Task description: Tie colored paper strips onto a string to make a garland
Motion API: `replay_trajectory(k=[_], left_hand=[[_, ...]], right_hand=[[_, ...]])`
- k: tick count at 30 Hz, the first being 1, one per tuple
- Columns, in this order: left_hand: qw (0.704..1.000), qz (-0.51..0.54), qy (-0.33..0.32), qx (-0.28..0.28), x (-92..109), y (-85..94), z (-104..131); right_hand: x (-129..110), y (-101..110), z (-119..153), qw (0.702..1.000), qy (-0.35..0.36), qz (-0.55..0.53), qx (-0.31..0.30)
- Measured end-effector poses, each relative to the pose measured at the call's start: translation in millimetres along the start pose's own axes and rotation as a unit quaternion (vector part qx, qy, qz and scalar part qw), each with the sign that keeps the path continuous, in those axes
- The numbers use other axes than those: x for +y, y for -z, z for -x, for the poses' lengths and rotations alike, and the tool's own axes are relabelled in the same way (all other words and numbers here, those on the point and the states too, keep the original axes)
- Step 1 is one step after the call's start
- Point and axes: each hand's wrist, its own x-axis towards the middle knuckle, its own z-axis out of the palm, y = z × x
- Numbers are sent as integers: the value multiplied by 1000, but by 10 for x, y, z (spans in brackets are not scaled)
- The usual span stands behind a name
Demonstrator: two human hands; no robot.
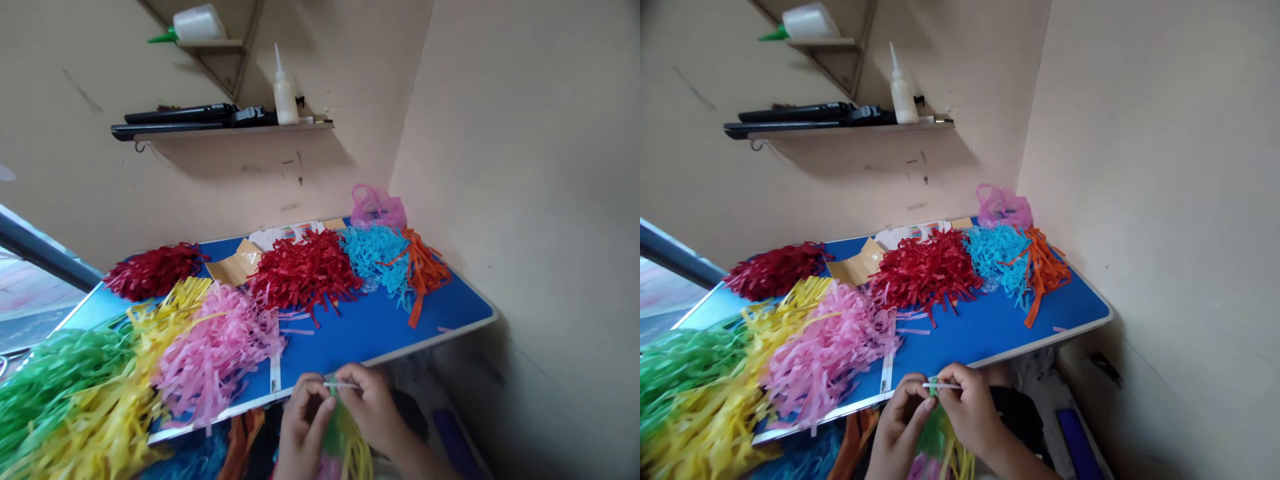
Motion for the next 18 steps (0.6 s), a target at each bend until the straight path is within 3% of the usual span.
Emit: replay_trajectory(k=[7,12,15,18], left_hand=[[998,-20,59,-29,11,54,4],[974,139,175,-19,19,34,-7],[938,240,249,14,16,43,-37],[917,286,277,24,29,42,-54]], right_hand=[[35,-10,0,1000,-13,22,9],[48,31,-28,998,-52,-22,-35],[51,61,32,999,-22,21,-43],[78,51,89,998,6,51,-27]])
